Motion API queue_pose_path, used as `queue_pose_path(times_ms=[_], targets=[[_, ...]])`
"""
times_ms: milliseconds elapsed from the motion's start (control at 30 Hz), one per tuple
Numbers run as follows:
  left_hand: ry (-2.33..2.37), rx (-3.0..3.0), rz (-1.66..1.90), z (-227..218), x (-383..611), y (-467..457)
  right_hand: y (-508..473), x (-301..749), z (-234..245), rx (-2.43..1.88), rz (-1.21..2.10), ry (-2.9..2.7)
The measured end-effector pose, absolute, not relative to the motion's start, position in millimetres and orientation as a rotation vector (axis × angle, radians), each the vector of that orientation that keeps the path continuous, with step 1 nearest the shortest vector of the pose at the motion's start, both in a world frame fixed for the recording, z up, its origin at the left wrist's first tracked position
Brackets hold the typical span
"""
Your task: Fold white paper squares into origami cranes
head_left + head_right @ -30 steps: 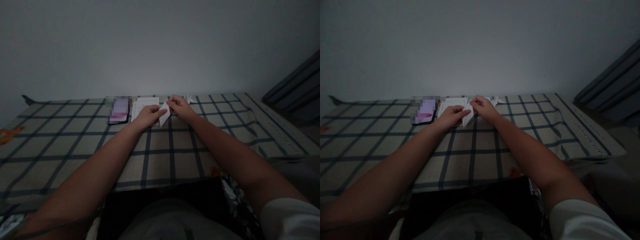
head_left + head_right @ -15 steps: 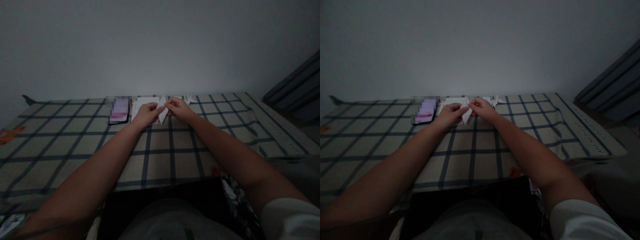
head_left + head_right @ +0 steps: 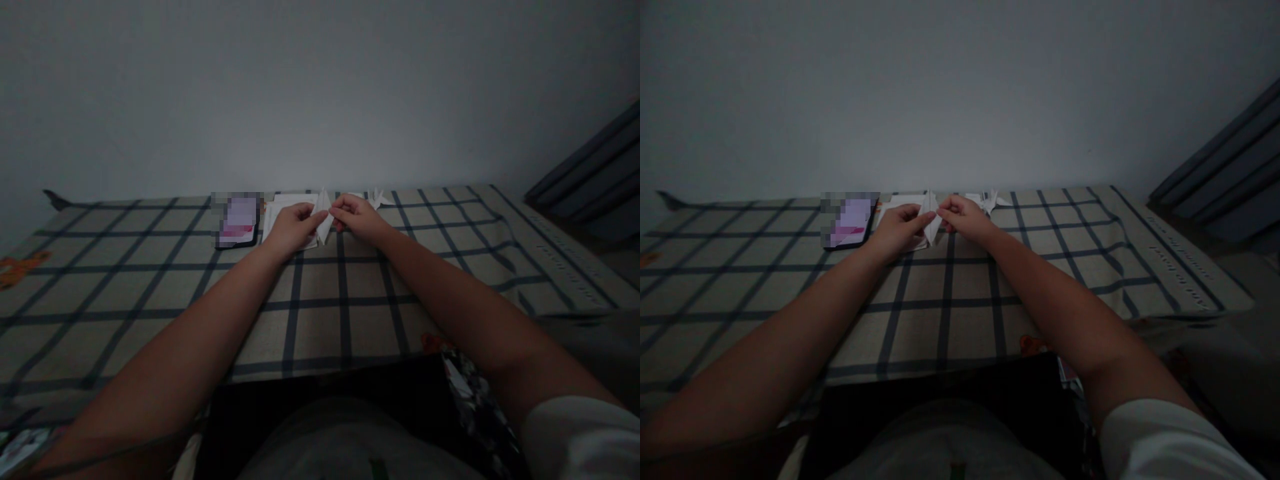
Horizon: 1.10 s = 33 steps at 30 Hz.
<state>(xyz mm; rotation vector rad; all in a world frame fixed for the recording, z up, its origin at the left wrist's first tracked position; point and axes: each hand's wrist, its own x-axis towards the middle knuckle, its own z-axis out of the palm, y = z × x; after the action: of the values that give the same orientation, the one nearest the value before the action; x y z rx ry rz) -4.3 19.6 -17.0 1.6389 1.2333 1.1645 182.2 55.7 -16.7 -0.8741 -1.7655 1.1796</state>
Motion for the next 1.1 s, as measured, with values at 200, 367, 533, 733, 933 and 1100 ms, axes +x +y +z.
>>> queue_pose_path(times_ms=[200, 367, 533, 733, 933, 1100], targets=[[1.232, 1.653, 1.142, -19.4, -4.7, 21.8, 54.0, 180.2, -14.9, -0.911, 1.151, -1.767], [1.269, 1.703, 1.139, -19.3, -7.0, 24.1, 54.2, 179.8, -15.5, -0.906, 1.147, -1.775], [1.296, 1.759, 1.153, -18.2, -10.1, 24.7, 55.0, 180.9, -16.0, -0.866, 1.199, -1.767], [1.297, 1.661, 1.183, -17.5, -6.7, 23.3, 59.6, 180.0, -21.4, -0.825, 1.186, -1.741], [1.205, 1.464, 1.229, -15.6, -2.5, 22.2, 61.9, 183.7, -22.8, -0.772, 1.133, -1.734], [1.133, 1.313, 1.266, -15.6, -3.5, 25.6, 59.1, 184.6, -20.4, -0.720, 1.139, -1.765]])
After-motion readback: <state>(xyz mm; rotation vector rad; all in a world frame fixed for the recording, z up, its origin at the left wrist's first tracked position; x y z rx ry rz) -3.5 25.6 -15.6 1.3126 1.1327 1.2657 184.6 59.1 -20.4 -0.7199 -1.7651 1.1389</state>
